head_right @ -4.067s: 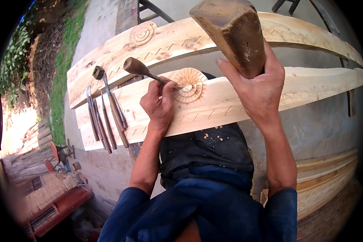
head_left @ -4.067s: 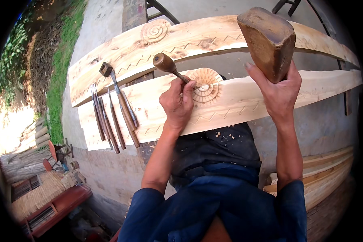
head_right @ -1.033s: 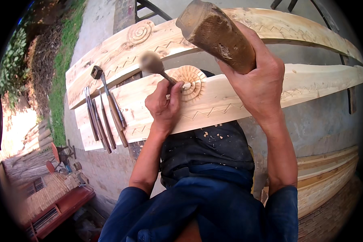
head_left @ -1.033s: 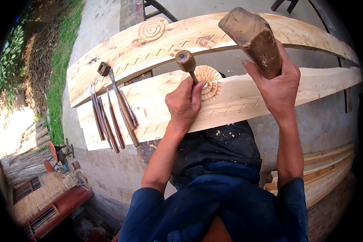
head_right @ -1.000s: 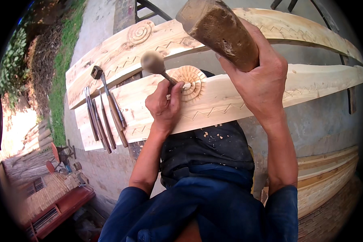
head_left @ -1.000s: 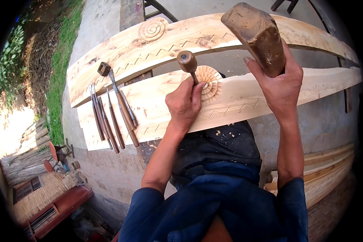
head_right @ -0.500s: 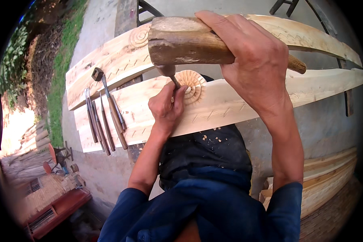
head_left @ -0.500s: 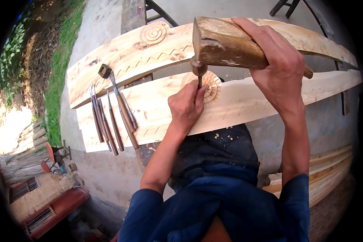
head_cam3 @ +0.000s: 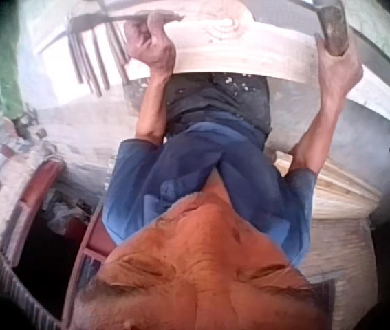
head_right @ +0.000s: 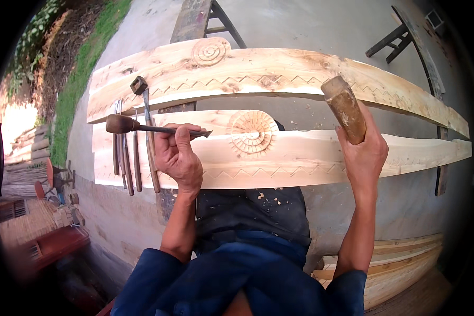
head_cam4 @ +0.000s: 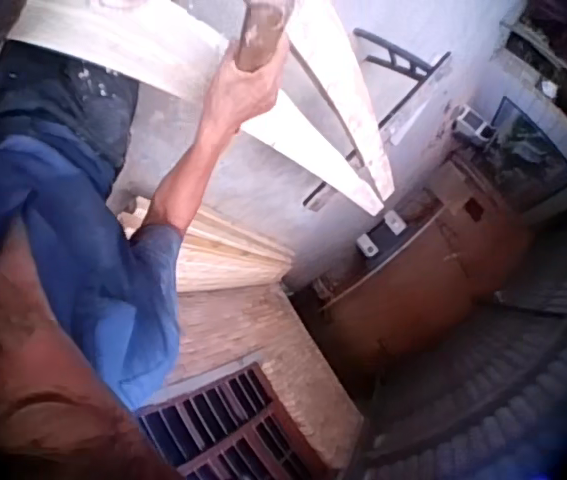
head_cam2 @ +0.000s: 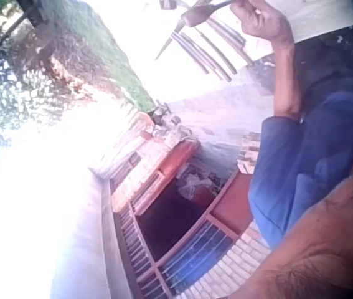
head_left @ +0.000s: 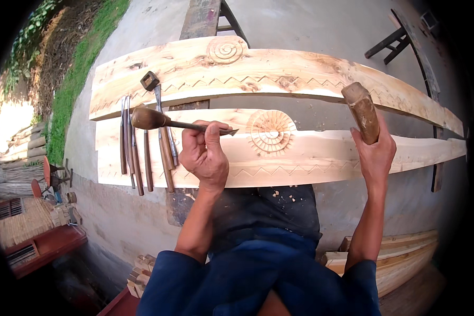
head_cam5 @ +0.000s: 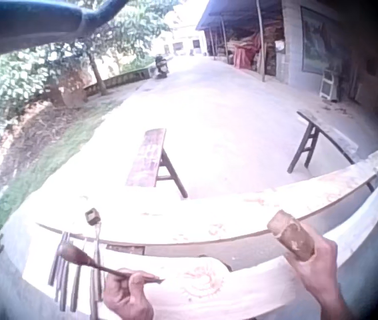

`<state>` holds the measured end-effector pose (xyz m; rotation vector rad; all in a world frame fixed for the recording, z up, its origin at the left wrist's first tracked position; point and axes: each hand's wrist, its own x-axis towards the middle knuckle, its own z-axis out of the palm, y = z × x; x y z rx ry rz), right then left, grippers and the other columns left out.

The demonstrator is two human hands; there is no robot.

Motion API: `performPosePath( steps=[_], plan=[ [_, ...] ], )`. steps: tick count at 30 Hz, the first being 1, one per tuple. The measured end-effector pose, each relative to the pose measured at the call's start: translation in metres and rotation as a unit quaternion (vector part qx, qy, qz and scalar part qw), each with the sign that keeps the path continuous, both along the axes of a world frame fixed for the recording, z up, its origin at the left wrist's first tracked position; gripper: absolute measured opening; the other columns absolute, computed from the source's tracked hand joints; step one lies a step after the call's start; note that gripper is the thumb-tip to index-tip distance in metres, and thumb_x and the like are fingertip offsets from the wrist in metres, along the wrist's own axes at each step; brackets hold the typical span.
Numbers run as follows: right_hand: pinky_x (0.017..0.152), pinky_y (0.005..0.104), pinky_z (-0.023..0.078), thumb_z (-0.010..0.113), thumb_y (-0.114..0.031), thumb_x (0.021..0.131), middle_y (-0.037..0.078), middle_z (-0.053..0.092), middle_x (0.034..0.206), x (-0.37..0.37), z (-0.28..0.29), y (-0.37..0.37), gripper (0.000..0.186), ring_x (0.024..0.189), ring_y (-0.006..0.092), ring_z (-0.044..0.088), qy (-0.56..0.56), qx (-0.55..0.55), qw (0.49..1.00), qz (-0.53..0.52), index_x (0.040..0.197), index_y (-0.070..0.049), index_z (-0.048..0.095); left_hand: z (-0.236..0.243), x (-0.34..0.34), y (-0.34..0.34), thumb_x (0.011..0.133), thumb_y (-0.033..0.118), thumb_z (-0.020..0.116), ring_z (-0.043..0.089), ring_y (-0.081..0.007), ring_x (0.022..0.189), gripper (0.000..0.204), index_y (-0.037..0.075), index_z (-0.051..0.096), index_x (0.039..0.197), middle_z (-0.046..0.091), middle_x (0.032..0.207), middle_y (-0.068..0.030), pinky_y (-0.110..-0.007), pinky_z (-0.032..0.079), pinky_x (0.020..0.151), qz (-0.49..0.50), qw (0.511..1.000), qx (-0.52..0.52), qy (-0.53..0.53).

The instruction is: The person uses a gouge and a wooden mallet to carve a decorative circular pattern and a zigzag border into a wooden board, striking the tool with the mallet to remove shavings.

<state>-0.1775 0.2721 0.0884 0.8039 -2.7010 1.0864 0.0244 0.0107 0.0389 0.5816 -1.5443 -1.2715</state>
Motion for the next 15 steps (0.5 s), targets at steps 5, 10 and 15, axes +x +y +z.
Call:
performPosePath(
  steps=[5, 10, 15],
  plan=[
    [0.100, 0.0479, 0.057, 0.085, -0.021, 0.092, 0.012, 0.078, 0.130, -0.017, -0.034, 0.053, 0.065, 0.116, 0.0363, 0.075, 0.027, 0.174, 0.962, -0.208, 0.153, -0.023, 0.063, -0.006, 0.044, -0.019, 0.110, 0.005, 0.067, 0.075, -0.0122, 0.083, 0.013, -0.005, 0.060, 0.116, 0.080, 0.091, -0.0130, -0.027, 0.060, 0.079, -0.017, 0.994, -0.037, -0.104],
    [0.105, 0.0470, 0.055, 0.084, -0.024, 0.093, 0.014, 0.071, 0.143, -0.022, -0.051, 0.066, 0.069, 0.129, 0.0369, 0.069, 0.040, 0.183, 0.967, -0.171, 0.157, -0.017, 0.058, -0.009, 0.066, -0.009, 0.112, 0.004, 0.061, 0.077, -0.0218, 0.088, 0.019, -0.003, 0.055, 0.129, 0.077, 0.098, -0.0180, -0.034, 0.065, 0.082, -0.020, 0.992, 0.007, -0.128],
    [0.110, 0.0466, 0.052, 0.083, -0.022, 0.094, 0.014, 0.066, 0.148, -0.012, -0.076, 0.057, 0.070, 0.134, 0.0382, 0.064, 0.154, 0.156, 0.973, -0.068, 0.157, -0.012, 0.056, 0.001, 0.079, -0.008, 0.113, 0.005, 0.060, 0.077, -0.0212, 0.089, 0.022, -0.004, 0.056, 0.132, 0.078, 0.099, -0.0176, -0.033, 0.064, 0.083, 0.031, 0.991, 0.018, -0.127]
  ],
)
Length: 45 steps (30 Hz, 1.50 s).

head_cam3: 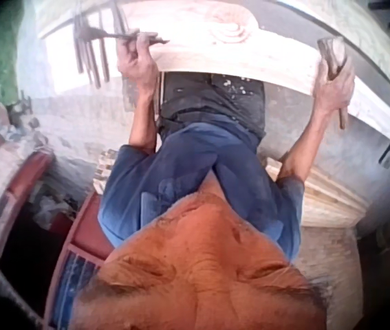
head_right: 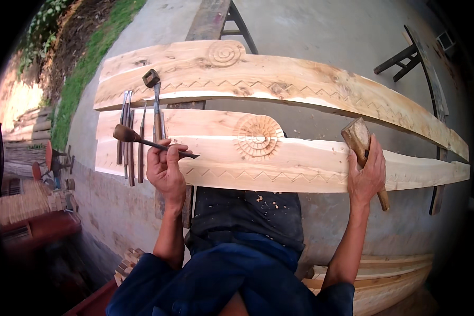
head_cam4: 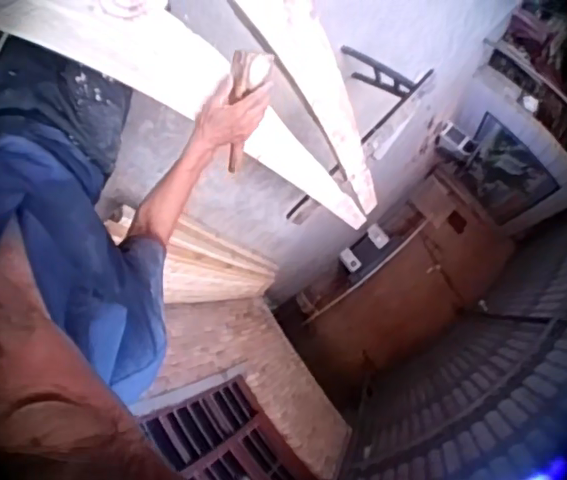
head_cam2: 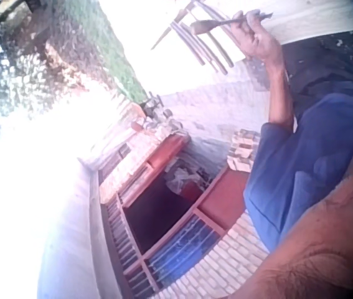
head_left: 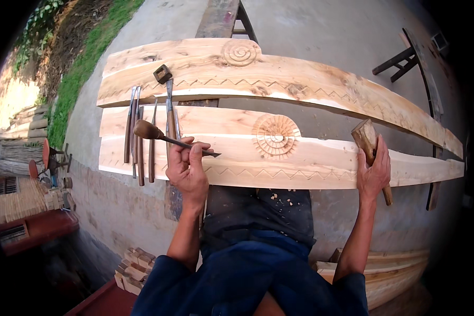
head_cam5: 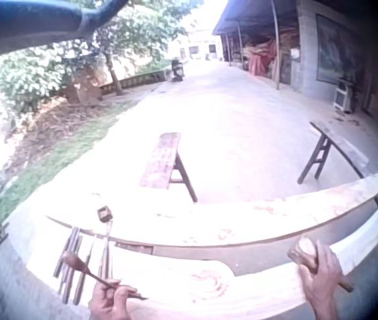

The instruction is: The person uses a gouge and a wooden mallet to carve a decorative circular pattern and a zigzag border into a wooden board, striking the tool with the mallet to remove shavings.

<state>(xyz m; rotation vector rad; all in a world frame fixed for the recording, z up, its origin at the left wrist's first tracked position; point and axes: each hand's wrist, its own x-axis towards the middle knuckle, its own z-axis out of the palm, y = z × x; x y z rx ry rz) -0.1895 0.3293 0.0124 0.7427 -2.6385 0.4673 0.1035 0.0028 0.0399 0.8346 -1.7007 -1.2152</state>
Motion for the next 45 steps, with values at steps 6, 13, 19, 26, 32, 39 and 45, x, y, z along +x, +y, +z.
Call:
performPosePath(
  steps=[6, 13, 19, 26, 32, 39, 45],
  plan=[
    [0.113, 0.0469, 0.051, 0.084, -0.020, 0.093, 0.014, 0.066, 0.148, -0.002, 0.002, 0.001, 0.069, 0.135, 0.0380, 0.064, 0.000, -0.021, 1.000, -0.021, 0.155, -0.010, 0.058, 0.035, 0.031, -0.026, 0.105, 0.002, 0.069, 0.076, -0.0214, 0.082, 0.013, -0.003, 0.073, 0.117, 0.079, 0.095, -0.0144, -0.033, 0.059, 0.077, 0.121, 0.955, -0.220, -0.156],
    [0.108, 0.0422, 0.056, 0.090, 0.001, 0.077, 0.016, 0.077, 0.127, 0.105, 0.061, -0.064, 0.081, 0.120, 0.0326, 0.074, -0.195, -0.208, 0.937, 0.200, 0.152, -0.003, 0.061, 0.039, 0.021, 0.015, 0.086, -0.007, 0.071, 0.077, -0.0339, 0.092, 0.033, 0.003, 0.078, 0.117, 0.074, 0.094, -0.0128, -0.048, 0.064, 0.088, -0.015, 0.884, -0.421, -0.204],
    [0.079, 0.0290, 0.061, 0.092, -0.028, 0.092, 0.012, 0.076, 0.095, 0.165, 0.086, -0.097, 0.066, 0.084, 0.0161, 0.073, -0.585, -0.391, 0.649, 0.290, 0.142, 0.006, 0.064, 0.041, 0.000, 0.035, 0.087, 0.013, 0.070, 0.077, -0.0311, 0.108, 0.030, 0.008, 0.079, 0.115, 0.074, 0.106, -0.0092, -0.052, 0.060, 0.108, -0.119, 0.869, -0.443, -0.186],
    [0.074, 0.0262, 0.058, 0.069, -0.001, 0.104, 0.009, 0.076, 0.094, 0.163, 0.098, -0.168, 0.024, 0.082, 0.0109, 0.071, -0.569, -0.334, 0.707, 0.254, 0.125, 0.007, 0.075, 0.022, 0.017, 0.003, 0.092, 0.011, 0.079, 0.072, -0.0393, 0.126, 0.041, 0.008, 0.073, 0.132, 0.074, 0.132, -0.0163, -0.054, 0.055, 0.113, 0.026, 0.894, -0.432, -0.119],
    [0.078, 0.0301, 0.058, 0.075, -0.002, 0.096, 0.011, 0.078, 0.090, 0.116, 0.099, -0.301, 0.029, 0.080, 0.0185, 0.076, -0.271, -0.240, 0.833, 0.419, 0.124, -0.002, 0.078, -0.011, 0.046, -0.031, 0.090, 0.018, 0.084, 0.059, -0.0447, 0.142, 0.055, 0.006, 0.068, 0.141, 0.063, 0.150, -0.0212, -0.058, 0.045, 0.122, 0.127, 0.891, -0.336, -0.279],
    [0.071, 0.0414, 0.056, 0.073, -0.009, 0.092, 0.014, 0.075, 0.081, 0.095, 0.103, -0.420, 0.025, 0.072, 0.0303, 0.072, -0.191, -0.121, 0.847, 0.481, 0.116, -0.004, 0.080, -0.022, 0.054, -0.036, 0.092, 0.018, 0.081, 0.062, -0.0424, 0.138, 0.038, 0.004, 0.075, 0.127, 0.065, 0.147, -0.0186, -0.053, 0.051, 0.115, 0.114, 0.880, -0.282, -0.366],
    [0.075, 0.0463, 0.057, 0.067, -0.009, 0.087, 0.014, 0.074, 0.077, 0.078, 0.119, -0.447, 0.028, 0.074, 0.0344, 0.073, -0.192, -0.018, 0.864, 0.465, 0.110, -0.004, 0.083, -0.023, 0.049, -0.044, 0.094, 0.008, 0.075, 0.069, -0.0380, 0.131, 0.026, 0.002, 0.077, 0.119, 0.072, 0.139, -0.0158, -0.045, 0.058, 0.104, 0.134, 0.868, -0.301, -0.372]
  ],
)
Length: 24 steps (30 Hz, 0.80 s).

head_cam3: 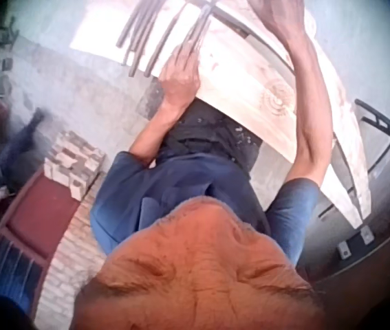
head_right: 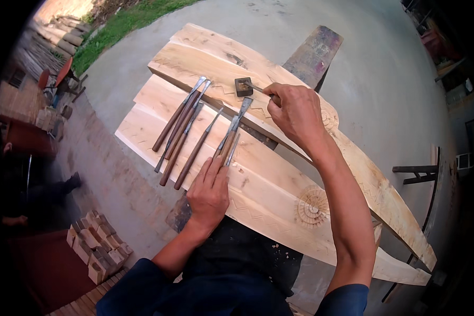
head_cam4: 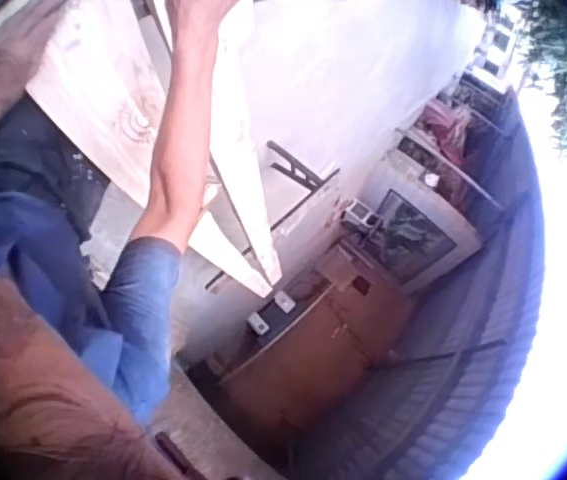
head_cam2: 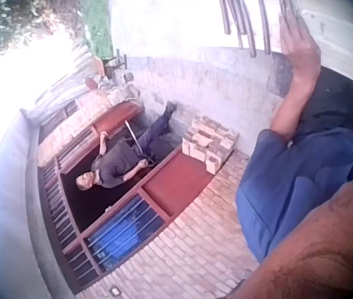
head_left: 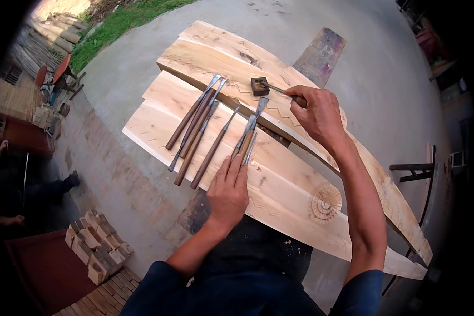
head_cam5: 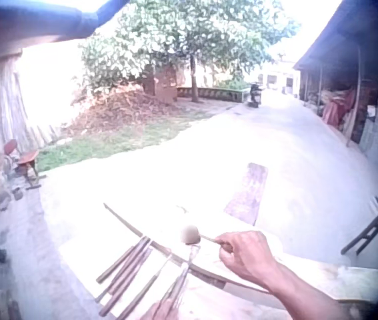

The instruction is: The person uses a gouge and a wooden mallet to carve a decorative circular pattern and a zigzag border into a wooden board, striking the tool with the mallet to remove shavings.

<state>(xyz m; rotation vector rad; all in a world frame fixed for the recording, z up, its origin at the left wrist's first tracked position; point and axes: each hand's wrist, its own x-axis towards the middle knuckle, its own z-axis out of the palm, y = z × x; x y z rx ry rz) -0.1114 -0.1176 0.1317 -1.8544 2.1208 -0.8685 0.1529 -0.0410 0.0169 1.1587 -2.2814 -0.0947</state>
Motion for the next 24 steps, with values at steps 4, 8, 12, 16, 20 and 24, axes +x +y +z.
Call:
performPosePath(
  steps=[4, 8, 12, 16, 20, 24],
  plan=[
    [0.081, 0.0482, 0.058, 0.069, -0.012, 0.084, 0.018, 0.076, 0.081, -0.003, 0.004, -0.023, 0.023, 0.083, 0.0386, 0.075, 0.053, 0.006, 0.995, 0.086, 0.101, -0.004, 0.083, 0.001, 0.006, -0.002, 0.093, 0.001, 0.072, 0.070, -0.0391, 0.128, 0.026, 0.002, 0.076, 0.118, 0.073, 0.138, -0.0152, -0.045, 0.059, 0.104, 0.017, 1.000, -0.009, -0.016],
    [0.083, 0.0495, 0.059, 0.071, -0.015, 0.083, 0.019, 0.077, 0.083, -0.016, 0.003, -0.032, 0.023, 0.084, 0.0396, 0.075, 0.089, 0.026, 0.992, 0.085, 0.099, -0.005, 0.083, 0.002, -0.005, -0.002, 0.091, 0.004, 0.074, 0.064, -0.0430, 0.135, 0.035, 0.002, 0.073, 0.126, 0.070, 0.142, -0.0167, -0.056, 0.049, 0.118, 0.002, 0.999, -0.024, -0.029],
    [0.084, 0.0507, 0.059, 0.070, -0.015, 0.084, 0.019, 0.078, 0.087, -0.026, 0.003, 0.005, 0.022, 0.085, 0.0391, 0.076, -0.013, -0.065, 0.998, 0.012, 0.099, -0.005, 0.083, 0.006, -0.006, 0.005, 0.090, 0.000, 0.077, 0.067, -0.0437, 0.132, 0.043, -0.001, 0.070, 0.132, 0.071, 0.138, -0.0216, -0.057, 0.049, 0.117, -0.038, 0.998, -0.033, 0.041],
    [0.066, 0.0388, 0.058, 0.074, -0.009, 0.090, 0.015, 0.079, 0.085, 0.001, 0.014, 0.111, 0.015, 0.071, 0.0294, 0.076, -0.148, -0.157, 0.971, -0.103, 0.103, -0.003, 0.081, 0.005, -0.016, 0.018, 0.088, -0.008, 0.081, 0.080, -0.0333, 0.101, 0.053, -0.006, 0.066, 0.138, 0.078, 0.118, -0.0217, -0.040, 0.065, 0.087, -0.109, 0.984, -0.034, 0.139],
    [0.065, 0.0272, 0.055, 0.077, 0.002, 0.093, 0.010, 0.078, 0.084, 0.044, -0.012, 0.206, 0.014, 0.071, 0.0136, 0.074, -0.343, -0.170, 0.906, -0.182, 0.106, -0.001, 0.079, 0.003, -0.064, 0.035, 0.086, 0.001, 0.090, 0.080, -0.0328, 0.085, 0.063, -0.004, 0.063, 0.143, 0.079, 0.103, -0.0174, -0.036, 0.064, 0.072, -0.151, 0.960, 0.038, 0.233],
    [0.064, 0.0272, 0.055, 0.079, 0.002, 0.092, 0.009, 0.076, 0.082, 0.063, -0.022, 0.262, 0.020, 0.070, 0.0132, 0.073, -0.415, -0.154, 0.871, -0.214, 0.112, -0.001, 0.077, 0.007, -0.104, 0.035, 0.084, 0.004, 0.092, 0.077, -0.0291, 0.075, 0.066, -0.001, 0.064, 0.143, 0.077, 0.091, -0.0150, -0.036, 0.059, 0.065, -0.238, 0.951, 0.016, 0.198]
  ],
)
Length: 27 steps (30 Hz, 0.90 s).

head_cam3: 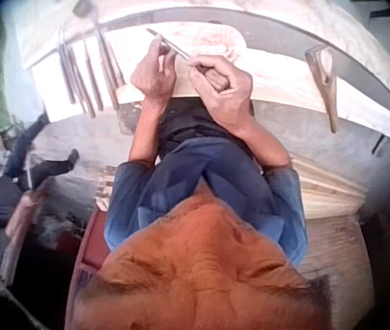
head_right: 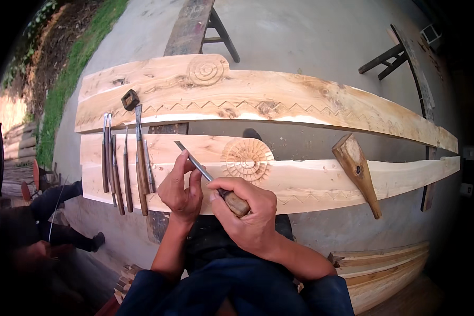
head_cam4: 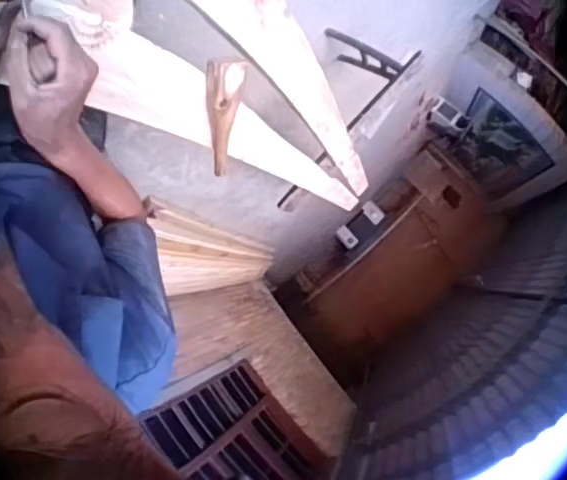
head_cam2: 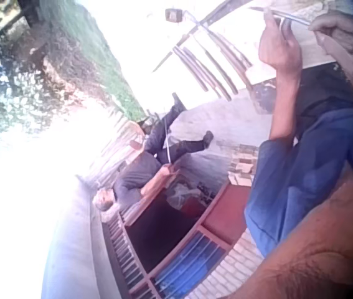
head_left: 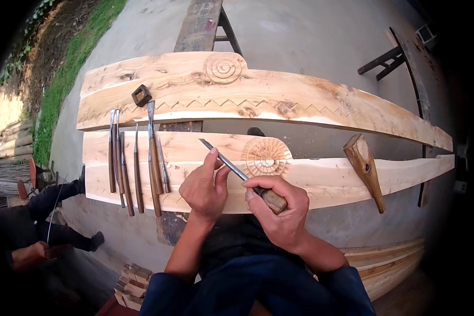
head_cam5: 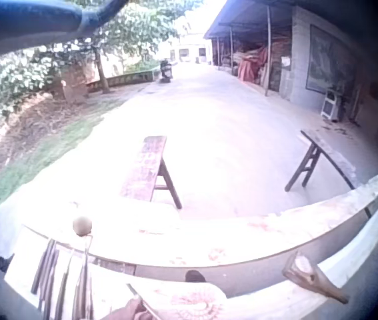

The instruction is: The person uses a gouge and a wooden mallet to carve a decorative circular pattern and a zigzag border into a wooden board, striking the tool with the mallet to remove shavings.

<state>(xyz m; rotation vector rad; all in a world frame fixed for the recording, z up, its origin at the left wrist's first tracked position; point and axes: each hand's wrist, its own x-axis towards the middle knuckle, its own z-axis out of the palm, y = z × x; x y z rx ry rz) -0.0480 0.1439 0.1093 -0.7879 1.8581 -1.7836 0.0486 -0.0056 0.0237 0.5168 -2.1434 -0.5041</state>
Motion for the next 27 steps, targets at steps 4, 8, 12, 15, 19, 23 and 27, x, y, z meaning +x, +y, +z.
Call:
performPosePath(
  steps=[4, 8, 12, 15, 19, 23, 27],
  plan=[
    [0.059, 0.0289, 0.054, 0.092, -0.004, 0.081, 0.006, 0.071, 0.077, -0.007, -0.008, 0.017, 0.040, 0.064, 0.0177, 0.070, 0.254, -0.089, 0.962, 0.037, 0.116, -0.001, 0.073, 0.003, -0.024, 0.006, 0.084, 0.008, 0.092, 0.075, -0.0282, 0.072, 0.053, 0.006, 0.071, 0.133, 0.076, 0.085, -0.0129, -0.035, 0.057, 0.062, -0.096, 0.992, -0.074, -0.025],
    [0.058, 0.0298, 0.052, 0.084, -0.010, 0.087, 0.003, 0.067, 0.074, -0.016, -0.002, 0.014, 0.035, 0.066, 0.0192, 0.068, 0.414, -0.063, 0.906, 0.058, 0.119, -0.003, 0.073, 0.011, -0.035, 0.028, 0.083, 0.008, 0.091, 0.074, -0.0275, 0.069, 0.041, 0.008, 0.077, 0.121, 0.074, 0.080, -0.0082, -0.034, 0.057, 0.061, -0.155, 0.984, 0.091, 0.000],
    [0.069, 0.0271, 0.053, 0.077, -0.011, 0.084, 0.003, 0.062, 0.077, -0.019, 0.003, -0.003, 0.027, 0.077, 0.0179, 0.067, 0.513, 0.027, 0.857, 0.040, 0.109, -0.001, 0.077, 0.022, -0.037, 0.025, 0.090, 0.009, 0.085, 0.070, -0.0247, 0.069, 0.028, 0.010, 0.076, 0.117, 0.072, 0.077, -0.0072, -0.036, 0.055, 0.063, -0.160, 0.971, 0.098, -0.148],
    [0.077, 0.0310, 0.059, 0.074, -0.012, 0.085, 0.009, 0.069, 0.087, -0.031, 0.003, -0.041, 0.024, 0.087, 0.0194, 0.071, 0.495, -0.004, 0.868, -0.029, 0.106, -0.001, 0.077, 0.036, -0.037, 0.019, 0.096, 0.006, 0.076, 0.073, -0.0253, 0.093, 0.020, 0.005, 0.073, 0.116, 0.076, 0.097, -0.0080, -0.037, 0.057, 0.084, -0.135, 0.906, 0.337, -0.217],
    [0.073, 0.0352, 0.062, 0.075, -0.016, 0.086, 0.014, 0.073, 0.101, -0.037, -0.024, -0.086, 0.031, 0.087, 0.0217, 0.075, 0.407, -0.076, 0.910, -0.034, 0.114, -0.002, 0.076, 0.021, -0.048, 0.008, 0.102, 0.005, 0.071, 0.072, -0.0258, 0.114, 0.016, 0.002, 0.070, 0.118, 0.076, 0.115, -0.0083, -0.039, 0.053, 0.111, -0.134, 0.891, 0.388, -0.194],
    [0.059, 0.0338, 0.058, 0.081, -0.018, 0.086, 0.011, 0.069, 0.093, -0.039, -0.040, -0.110, 0.042, 0.064, 0.0174, 0.069, 0.309, -0.151, 0.937, 0.059, 0.126, -0.006, 0.074, -0.003, -0.059, -0.001, 0.112, 0.022, 0.065, 0.072, -0.0228, 0.116, 0.022, 0.001, 0.072, 0.117, 0.078, 0.109, -0.0101, -0.046, 0.037, 0.131, -0.191, 0.929, 0.297, -0.112],
    [0.055, 0.0336, 0.055, 0.085, -0.021, 0.086, 0.005, 0.062, 0.082, -0.042, -0.048, -0.118, 0.043, 0.059, 0.0171, 0.066, 0.245, -0.147, 0.955, 0.076, 0.125, -0.007, 0.075, -0.003, -0.063, 0.001, 0.112, 0.023, 0.066, 0.072, -0.0198, 0.116, 0.025, 0.001, 0.076, 0.107, 0.078, 0.102, -0.0084, -0.048, 0.032, 0.134, -0.155, 0.922, 0.327, -0.139]
  ],
)
